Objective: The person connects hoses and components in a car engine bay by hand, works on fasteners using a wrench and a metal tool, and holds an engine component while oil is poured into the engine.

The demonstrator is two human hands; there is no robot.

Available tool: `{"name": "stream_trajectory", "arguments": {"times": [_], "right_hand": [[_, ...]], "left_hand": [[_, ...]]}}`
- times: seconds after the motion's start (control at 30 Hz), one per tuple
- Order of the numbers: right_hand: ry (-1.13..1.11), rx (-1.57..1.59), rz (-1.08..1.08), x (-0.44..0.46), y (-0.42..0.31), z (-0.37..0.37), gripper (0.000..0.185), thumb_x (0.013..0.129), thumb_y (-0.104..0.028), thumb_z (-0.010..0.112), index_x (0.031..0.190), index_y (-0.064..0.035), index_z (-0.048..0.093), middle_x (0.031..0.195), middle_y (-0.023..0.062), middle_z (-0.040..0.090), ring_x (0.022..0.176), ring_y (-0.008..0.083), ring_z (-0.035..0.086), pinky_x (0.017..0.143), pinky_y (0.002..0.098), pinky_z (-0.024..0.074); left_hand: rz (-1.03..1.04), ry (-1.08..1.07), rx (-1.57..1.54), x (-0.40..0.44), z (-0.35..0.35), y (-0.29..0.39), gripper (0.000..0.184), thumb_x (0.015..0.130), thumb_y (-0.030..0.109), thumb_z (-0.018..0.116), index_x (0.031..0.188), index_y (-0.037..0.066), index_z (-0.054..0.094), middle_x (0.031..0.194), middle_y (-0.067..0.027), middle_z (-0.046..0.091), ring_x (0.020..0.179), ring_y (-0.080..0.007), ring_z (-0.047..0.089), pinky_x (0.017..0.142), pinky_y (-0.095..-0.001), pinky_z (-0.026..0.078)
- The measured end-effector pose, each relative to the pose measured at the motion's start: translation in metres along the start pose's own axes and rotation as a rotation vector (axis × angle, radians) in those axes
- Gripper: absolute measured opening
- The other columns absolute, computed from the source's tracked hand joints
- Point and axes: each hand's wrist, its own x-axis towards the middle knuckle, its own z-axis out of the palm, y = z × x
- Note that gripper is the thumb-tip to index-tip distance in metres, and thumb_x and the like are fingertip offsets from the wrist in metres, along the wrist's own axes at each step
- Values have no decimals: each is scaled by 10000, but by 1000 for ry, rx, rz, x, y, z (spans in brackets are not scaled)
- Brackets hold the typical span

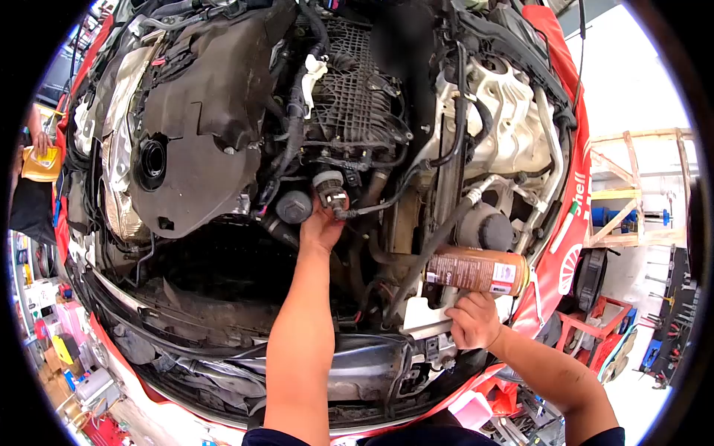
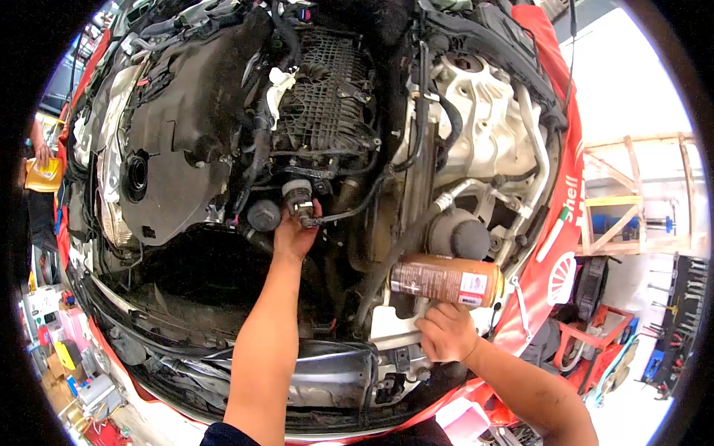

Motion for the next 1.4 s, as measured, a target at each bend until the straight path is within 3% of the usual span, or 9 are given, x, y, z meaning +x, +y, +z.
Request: {"name": "stream_trajectory", "arguments": {"times": [0.13, 0.23, 0.43, 0.5, 0.63, 0.73, 0.8, 1.17, 1.4], "right_hand": [[5, -19, -9, 0, 0, 3, 328, 502, -162, 638, 823, -96, 622, 731, 28, 524, 648, 213, 503, 580, 334, 366], [-11, -28, -14, 4, 0, 3, 331, 488, -155, 628, 812, -90, 623, 712, 24, 523, 621, 208, 492, 576, 329, 351], [18, -20, -34, -1, 2, 10, 351, 473, -144, 616, 818, -79, 618, 692, 24, 519, 598, 209, 470, 582, 338, 352], [-7, -23, -33, -4, 3, 12, 346, 476, -141, 613, 816, -77, 615, 692, 32, 518, 596, 216, 466, 581, 343, 355], [-30, 2, -30, -6, 2, 13, 257, 570, -56, 573, 826, -42, 560, 715, 105, 517, 636, 268, 463, 641, 412, 368], [-37, -4, -22, -3, -1, 13, 234, 616, -21, 547, 849, -37, 542, 720, 119, 516, 638, 273, 459, 629, 406, 356], [-10, -25, -38, -2, 2, 16, 284, 529, -39, 575, 812, -48, 573, 704, 91, 509, 626, 260, 452, 615, 384, 349], [31, -26, -32, 1, -2, 15, 240, 560, -27, 566, 797, -55, 579, 710, 91, 522, 652, 271, 466, 617, 392, 355], [62, 6, -39, 6, -6, 8, 252, 532, -31, 582, 782, -58, 577, 715, 76, 502, 651, 263, 470, 603, 379, 369]], "left_hand": [[6, 165, 90, -10, 12, -3, 289, 1017, 206, 362, 1290, 128, 419, 1121, -112, 500, 920, -267, 516, 738, -447, 492], [-60, 17, 126, -4, 4, 1, 295, 997, 189, 412, 1286, 144, 449, 1192, -102, 483, 946, -271, 521, 748, -447, 486], [-67, 214, 108, -16, 30, -3, 378, 1009, 235, 414, 1381, 174, 389, 1347, -78, 420, 1218, -264, 443, 1025, -496, 421], [-27, 170, 155, -8, 23, -8, 332, 987, 297, 439, 1259, 121, 515, 1233, -6, 569, 1100, -183, 527, 935, -364, 427], [-43, 318, 55, -10, 55, -7, 312, 992, 278, 434, 1247, 119, 515, 1239, -33, 558, 1103, -182, 525, 951, -352, 435], [57, 124, 5, 17, 25, -18, 307, 993, 276, 418, 1230, 114, 528, 1245, -40, 559, 1096, -189, 534, 960, -332, 432], [51, 128, -77, 10, 36, -17, 310, 1002, 272, 407, 1220, 83, 520, 1232, -56, 555, 1067, -172, 545, 926, -325, 461], [-22, 0, -52, 26, 31, -9, 293, 1012, 272, 393, 1189, 60, 492, 1048, -101, 577, 906, -231, 582, 783, -420, 532], [21, 86, 632, -17, 25, 6, 256, 1009, 152, 407, 1244, 73, 470, 1233, -116, 513, 1113, -235, 509, 952, -437, 454]]}}
